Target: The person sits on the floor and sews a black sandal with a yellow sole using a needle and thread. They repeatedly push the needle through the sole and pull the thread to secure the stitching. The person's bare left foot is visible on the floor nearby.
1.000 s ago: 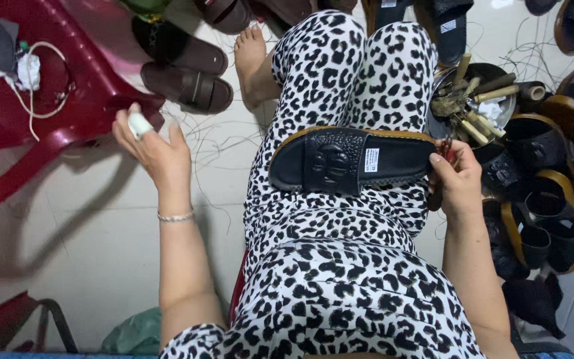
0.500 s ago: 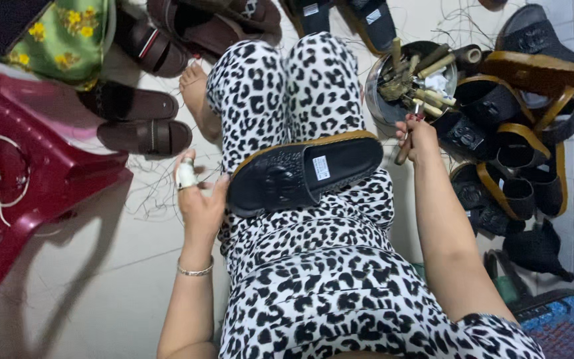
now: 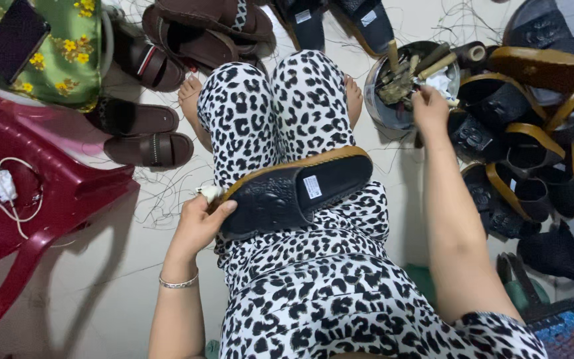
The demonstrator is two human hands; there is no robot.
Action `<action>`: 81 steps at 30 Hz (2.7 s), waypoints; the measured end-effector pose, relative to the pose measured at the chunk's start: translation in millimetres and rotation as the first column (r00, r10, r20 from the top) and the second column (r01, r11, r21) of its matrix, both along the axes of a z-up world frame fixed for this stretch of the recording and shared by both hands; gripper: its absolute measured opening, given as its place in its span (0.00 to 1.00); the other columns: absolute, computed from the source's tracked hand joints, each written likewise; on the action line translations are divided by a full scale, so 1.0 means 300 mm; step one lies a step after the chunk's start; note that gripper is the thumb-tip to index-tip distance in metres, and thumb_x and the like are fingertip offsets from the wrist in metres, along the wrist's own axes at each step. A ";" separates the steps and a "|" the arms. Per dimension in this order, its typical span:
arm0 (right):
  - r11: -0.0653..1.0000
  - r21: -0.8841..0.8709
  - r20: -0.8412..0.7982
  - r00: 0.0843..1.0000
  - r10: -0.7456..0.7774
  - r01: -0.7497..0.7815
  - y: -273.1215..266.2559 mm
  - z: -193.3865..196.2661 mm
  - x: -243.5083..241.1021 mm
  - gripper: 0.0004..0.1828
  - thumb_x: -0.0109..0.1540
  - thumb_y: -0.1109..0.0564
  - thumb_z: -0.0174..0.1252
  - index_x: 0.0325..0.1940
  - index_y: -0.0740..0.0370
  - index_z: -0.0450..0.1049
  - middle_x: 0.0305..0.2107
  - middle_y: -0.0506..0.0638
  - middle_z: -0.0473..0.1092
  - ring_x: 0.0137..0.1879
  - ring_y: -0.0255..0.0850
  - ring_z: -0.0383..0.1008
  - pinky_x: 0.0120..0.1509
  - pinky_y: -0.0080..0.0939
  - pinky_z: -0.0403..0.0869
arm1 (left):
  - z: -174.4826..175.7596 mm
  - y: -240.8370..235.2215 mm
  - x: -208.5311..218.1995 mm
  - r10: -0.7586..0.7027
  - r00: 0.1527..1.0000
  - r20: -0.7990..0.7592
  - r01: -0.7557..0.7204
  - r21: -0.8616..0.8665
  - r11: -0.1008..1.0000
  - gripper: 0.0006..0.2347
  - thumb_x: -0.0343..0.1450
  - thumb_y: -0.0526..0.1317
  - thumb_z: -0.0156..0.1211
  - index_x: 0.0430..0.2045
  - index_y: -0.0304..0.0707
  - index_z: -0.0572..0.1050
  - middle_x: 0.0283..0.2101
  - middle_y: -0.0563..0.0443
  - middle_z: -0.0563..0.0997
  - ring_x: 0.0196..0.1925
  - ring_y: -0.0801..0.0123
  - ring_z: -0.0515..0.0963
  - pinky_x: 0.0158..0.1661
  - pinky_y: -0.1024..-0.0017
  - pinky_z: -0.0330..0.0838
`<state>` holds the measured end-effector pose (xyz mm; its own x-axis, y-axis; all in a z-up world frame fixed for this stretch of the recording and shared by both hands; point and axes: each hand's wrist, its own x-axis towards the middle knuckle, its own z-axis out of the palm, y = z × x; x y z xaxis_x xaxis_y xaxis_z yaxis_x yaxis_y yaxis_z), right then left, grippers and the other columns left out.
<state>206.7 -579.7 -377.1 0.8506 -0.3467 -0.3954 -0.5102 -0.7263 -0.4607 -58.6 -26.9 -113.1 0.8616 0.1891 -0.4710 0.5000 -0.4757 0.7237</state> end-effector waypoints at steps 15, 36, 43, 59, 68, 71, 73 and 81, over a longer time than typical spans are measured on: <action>0.148 0.057 0.595 0.153 0.789 -0.987 0.847 1.430 -0.267 0.35 0.58 0.38 0.69 0.56 0.69 0.76 0.35 0.60 0.79 0.41 0.53 0.82 0.41 0.49 0.81 | 0.507 -0.260 0.393 -0.720 0.204 0.663 0.174 0.699 0.694 0.06 0.72 0.37 0.64 0.25 0.39 0.76 0.27 0.49 0.77 0.29 0.64 0.78 0.34 0.66 0.79; 0.681 -0.139 0.708 0.409 0.576 -0.719 0.881 0.998 -0.331 0.35 0.64 0.59 0.67 0.73 0.65 0.65 0.25 0.58 0.75 0.30 0.54 0.79 0.30 0.49 0.74 | 0.235 0.350 -0.104 0.127 0.645 0.753 -0.374 0.166 0.913 0.02 0.72 0.25 0.71 0.34 0.23 0.82 0.32 0.33 0.82 0.34 0.47 0.80 0.45 0.56 0.72; 0.620 0.701 0.354 0.926 0.128 -0.353 0.701 1.017 -0.229 0.30 0.65 0.60 0.63 0.70 0.56 0.63 0.32 0.53 0.75 0.27 0.43 0.76 0.30 0.39 0.78 | 0.057 0.296 -0.006 -0.064 0.825 0.561 -0.351 0.599 0.720 0.18 0.64 0.35 0.80 0.40 0.19 0.79 0.46 0.26 0.77 0.52 0.34 0.76 0.57 0.48 0.67; 0.401 -0.057 0.243 0.377 0.894 -0.914 0.782 1.301 -0.209 0.22 0.66 0.60 0.57 0.63 0.45 0.78 0.36 0.53 0.75 0.36 0.53 0.78 0.39 0.50 0.76 | 0.141 -0.231 0.529 -0.572 0.610 0.548 0.310 0.499 0.809 0.50 0.57 0.67 0.67 0.66 0.24 0.62 0.66 0.24 0.66 0.75 0.37 0.53 0.71 0.37 0.29; 0.237 -0.235 0.198 0.192 0.961 -0.943 0.790 1.325 -0.152 0.20 0.64 0.58 0.60 0.59 0.44 0.79 0.34 0.53 0.75 0.36 0.52 0.80 0.36 0.46 0.73 | 0.126 -0.244 0.536 -0.543 0.596 0.592 0.302 0.461 0.834 0.46 0.60 0.66 0.65 0.63 0.22 0.64 0.61 0.25 0.72 0.73 0.37 0.58 0.68 0.29 0.28; 0.172 -0.343 0.196 0.109 0.975 -0.923 0.773 1.301 -0.133 0.19 0.63 0.57 0.61 0.58 0.41 0.80 0.36 0.55 0.74 0.39 0.54 0.80 0.36 0.48 0.72 | 0.143 -0.250 0.544 -0.534 0.600 0.596 0.289 0.461 0.839 0.46 0.59 0.66 0.66 0.63 0.23 0.64 0.59 0.25 0.73 0.72 0.37 0.60 0.67 0.28 0.29; 0.146 -0.389 0.171 0.084 0.982 -0.909 0.785 1.314 -0.131 0.20 0.63 0.57 0.61 0.59 0.42 0.79 0.36 0.56 0.74 0.39 0.54 0.80 0.35 0.49 0.71 | 0.141 -0.257 0.547 -0.531 0.601 0.598 0.280 0.464 0.840 0.46 0.59 0.66 0.66 0.63 0.23 0.64 0.58 0.26 0.73 0.71 0.37 0.61 0.67 0.27 0.29; -0.011 -0.612 0.047 -0.050 0.998 -0.791 0.787 1.343 -0.158 0.24 0.59 0.57 0.59 0.61 0.47 0.79 0.34 0.56 0.74 0.35 0.48 0.76 0.36 0.44 0.68 | 0.138 -0.288 0.557 -0.526 0.588 0.614 0.236 0.492 0.838 0.48 0.57 0.64 0.70 0.63 0.20 0.63 0.55 0.25 0.73 0.66 0.35 0.67 0.65 0.22 0.33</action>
